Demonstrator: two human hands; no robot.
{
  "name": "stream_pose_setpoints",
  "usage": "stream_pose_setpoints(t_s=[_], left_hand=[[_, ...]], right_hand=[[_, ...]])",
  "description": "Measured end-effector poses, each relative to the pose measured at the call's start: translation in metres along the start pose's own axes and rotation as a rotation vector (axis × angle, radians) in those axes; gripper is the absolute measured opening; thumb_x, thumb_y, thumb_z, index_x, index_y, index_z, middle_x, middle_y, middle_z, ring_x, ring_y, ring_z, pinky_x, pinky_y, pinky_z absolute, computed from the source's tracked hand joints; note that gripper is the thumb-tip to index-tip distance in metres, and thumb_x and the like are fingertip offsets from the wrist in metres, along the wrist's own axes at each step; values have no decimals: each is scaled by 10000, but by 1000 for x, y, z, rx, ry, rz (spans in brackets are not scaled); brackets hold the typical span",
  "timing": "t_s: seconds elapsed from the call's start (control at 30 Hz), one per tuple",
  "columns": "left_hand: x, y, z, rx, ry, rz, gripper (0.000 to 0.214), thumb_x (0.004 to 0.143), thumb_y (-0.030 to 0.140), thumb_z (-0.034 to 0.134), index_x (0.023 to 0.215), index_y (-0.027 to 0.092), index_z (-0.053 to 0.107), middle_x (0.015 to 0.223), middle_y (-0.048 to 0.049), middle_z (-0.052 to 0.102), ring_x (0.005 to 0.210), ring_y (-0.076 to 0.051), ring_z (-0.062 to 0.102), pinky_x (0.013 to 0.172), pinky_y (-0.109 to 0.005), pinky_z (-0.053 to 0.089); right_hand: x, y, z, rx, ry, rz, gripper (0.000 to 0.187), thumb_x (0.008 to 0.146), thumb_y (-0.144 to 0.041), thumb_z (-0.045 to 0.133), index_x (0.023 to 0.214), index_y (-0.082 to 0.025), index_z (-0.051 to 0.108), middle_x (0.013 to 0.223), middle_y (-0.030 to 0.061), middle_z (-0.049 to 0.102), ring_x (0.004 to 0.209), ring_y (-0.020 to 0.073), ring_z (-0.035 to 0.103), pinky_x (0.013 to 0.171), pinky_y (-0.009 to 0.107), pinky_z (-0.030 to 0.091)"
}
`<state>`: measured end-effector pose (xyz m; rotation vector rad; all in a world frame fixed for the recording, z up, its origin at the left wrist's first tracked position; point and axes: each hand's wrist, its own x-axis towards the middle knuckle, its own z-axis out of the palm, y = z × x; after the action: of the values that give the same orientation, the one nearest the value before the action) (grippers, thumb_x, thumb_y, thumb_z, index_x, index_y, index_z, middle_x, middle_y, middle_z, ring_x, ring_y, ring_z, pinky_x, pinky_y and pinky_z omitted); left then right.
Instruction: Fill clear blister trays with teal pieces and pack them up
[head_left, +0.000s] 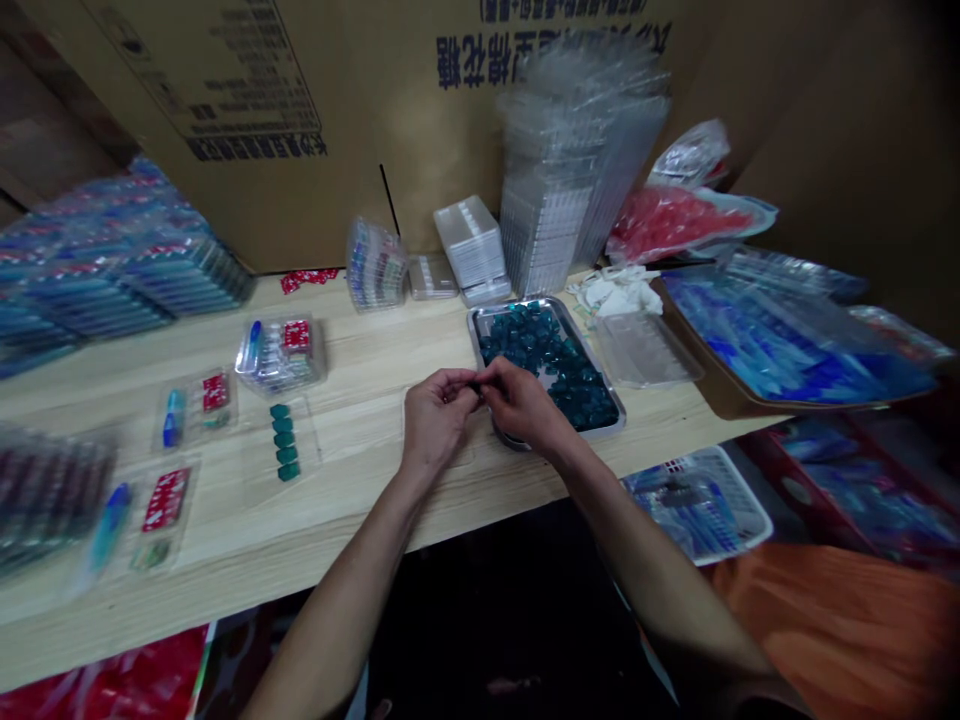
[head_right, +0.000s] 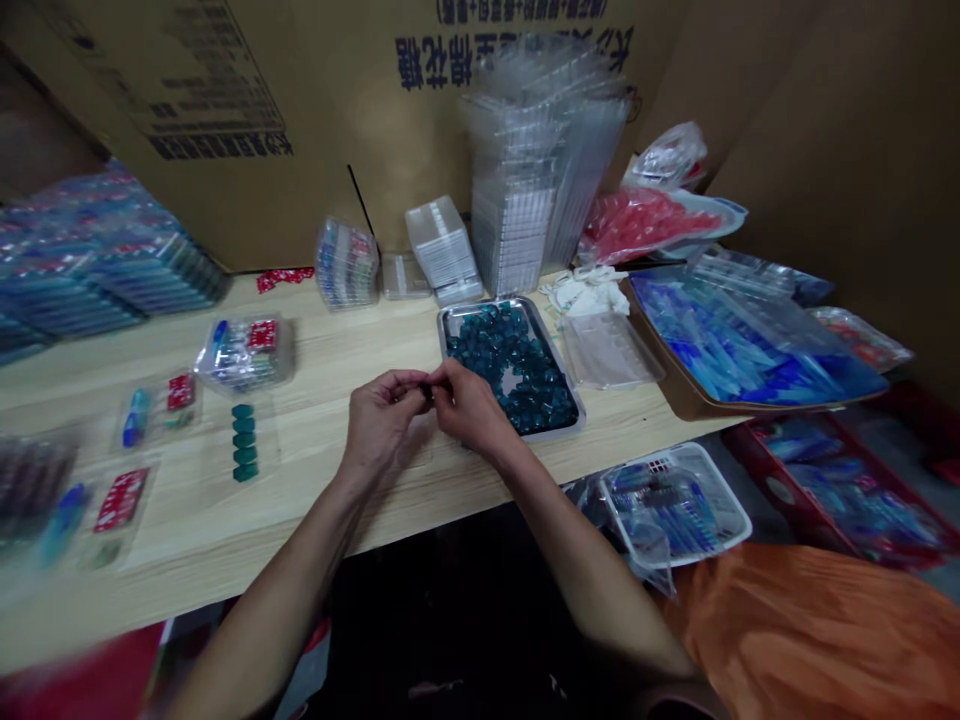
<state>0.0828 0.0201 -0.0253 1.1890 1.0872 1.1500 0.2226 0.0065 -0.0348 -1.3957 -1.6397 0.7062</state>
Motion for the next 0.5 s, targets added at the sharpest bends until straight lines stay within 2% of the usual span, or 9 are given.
stream_pose_setpoints(t_s=[0.13, 0.27, 0.4, 0.5], left_hand=[[0, -4, -4, -8, -20, -34, 211, 673, 171, 686, 863, 176, 778, 809, -28, 756, 717, -150, 676, 758, -298, 549], [-3, -6, -6, 29, -39, -23, 214, 647, 133, 701, 840, 177, 785, 790, -32, 756, 718, -153, 674, 760, -296, 547], [-8, -7, -10, 94, -47, -52, 318, 662, 72, 597, 881, 182, 800, 825, -40, 771, 739, -159, 686, 780, -304, 551], [-11, -8, -16, 44, -52, -98, 307, 701, 101, 574, 897, 171, 799, 872, -58, 776, 763, -162, 699, 795, -312, 560]], right_hand=[[-1, -2, 1, -28, -17, 48, 95, 835, -176, 478, 882, -211, 553, 780, 12, 656, 709, 170, 604, 653, 267, 420], [-5, -12, 3, -203, -51, 53, 93, 827, -142, 501, 867, -209, 550, 798, 39, 680, 712, 186, 619, 646, 272, 396], [-8, -16, 8, -329, -60, 78, 109, 838, -124, 492, 866, -201, 564, 823, 75, 708, 747, 218, 650, 653, 288, 391], [-8, -16, 11, -340, -66, 89, 112, 847, -132, 494, 879, -197, 579, 850, 89, 721, 794, 236, 668, 679, 297, 406]])
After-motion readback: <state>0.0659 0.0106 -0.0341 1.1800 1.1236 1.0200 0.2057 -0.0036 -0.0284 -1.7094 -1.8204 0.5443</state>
